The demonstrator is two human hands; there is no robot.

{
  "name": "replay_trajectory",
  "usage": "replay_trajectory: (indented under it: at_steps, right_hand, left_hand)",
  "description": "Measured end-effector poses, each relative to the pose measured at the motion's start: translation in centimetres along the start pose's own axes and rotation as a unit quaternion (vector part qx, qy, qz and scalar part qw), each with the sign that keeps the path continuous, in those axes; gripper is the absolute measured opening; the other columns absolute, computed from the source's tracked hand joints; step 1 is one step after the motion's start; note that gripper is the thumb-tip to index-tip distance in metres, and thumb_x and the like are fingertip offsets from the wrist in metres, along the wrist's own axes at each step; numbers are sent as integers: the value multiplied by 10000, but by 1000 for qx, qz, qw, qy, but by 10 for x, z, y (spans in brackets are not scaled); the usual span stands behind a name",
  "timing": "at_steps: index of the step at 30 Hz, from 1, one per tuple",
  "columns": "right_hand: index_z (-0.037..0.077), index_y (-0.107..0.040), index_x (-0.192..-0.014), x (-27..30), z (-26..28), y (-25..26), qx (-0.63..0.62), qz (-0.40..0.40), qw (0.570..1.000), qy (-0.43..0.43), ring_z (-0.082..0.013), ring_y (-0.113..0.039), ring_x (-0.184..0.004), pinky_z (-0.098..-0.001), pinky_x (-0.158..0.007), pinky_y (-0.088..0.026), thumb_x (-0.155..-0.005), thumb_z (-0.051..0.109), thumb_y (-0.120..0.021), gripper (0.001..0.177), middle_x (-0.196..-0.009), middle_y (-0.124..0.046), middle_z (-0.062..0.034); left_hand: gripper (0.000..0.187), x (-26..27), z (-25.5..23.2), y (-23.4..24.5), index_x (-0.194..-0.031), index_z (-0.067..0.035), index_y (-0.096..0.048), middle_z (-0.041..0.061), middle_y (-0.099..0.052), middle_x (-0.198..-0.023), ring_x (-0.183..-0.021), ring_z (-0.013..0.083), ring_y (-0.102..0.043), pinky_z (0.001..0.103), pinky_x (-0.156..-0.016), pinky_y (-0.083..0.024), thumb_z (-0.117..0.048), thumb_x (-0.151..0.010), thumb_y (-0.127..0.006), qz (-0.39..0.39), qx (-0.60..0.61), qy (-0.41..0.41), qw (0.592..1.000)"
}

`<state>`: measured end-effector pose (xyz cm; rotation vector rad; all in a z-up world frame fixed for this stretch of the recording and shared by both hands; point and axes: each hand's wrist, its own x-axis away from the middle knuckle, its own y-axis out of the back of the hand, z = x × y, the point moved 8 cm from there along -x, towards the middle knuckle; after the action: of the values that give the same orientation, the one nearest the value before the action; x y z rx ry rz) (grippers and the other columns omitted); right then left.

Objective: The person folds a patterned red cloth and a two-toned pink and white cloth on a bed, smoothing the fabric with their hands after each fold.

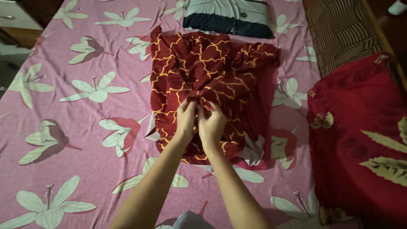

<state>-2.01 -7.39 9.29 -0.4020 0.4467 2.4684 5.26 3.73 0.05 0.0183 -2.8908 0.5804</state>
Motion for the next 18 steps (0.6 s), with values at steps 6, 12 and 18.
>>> replay_trajectory:
  at_steps: [6, 12, 18]
  right_hand:
    - [3, -662, -1140, 3, -18, -7, -16, -5, 1000, -4, -227, -728, -877, -349, -814, -551, -971, 223, -710, 282, -973, -750, -131]
    - [49, -565, -1116, -27, -75, -27, -134, 101, 972, -166, -176, -678, -920, -319, -857, -552, -829, 343, -862, 508, -1016, -699, -64]
    - [67, -624, -1056, -69, -102, -47, -185, 200, 923, -271, -173, -647, -848, -346, -726, -548, -862, 261, -784, 318, -951, -678, -48]
  left_hand:
    - [245, 14, -25, -5, -1146, 6, -668, 27, -697, -950, -853, 102, -616, 269, -746, -521, -151, -1015, -533, 97, -112, -169, 975]
    - [317, 11, -8, -7, -1271, -24, -693, 71, -613, -845, -716, 205, -491, 356, -622, -390, -152, -1017, -553, 144, -184, -17, 972]
    - [391, 15, -50, -26, -1266, 11, -618, 77, -663, -1152, -1109, 165, -647, 305, -971, -554, -67, -885, -658, 214, -140, -241, 936]
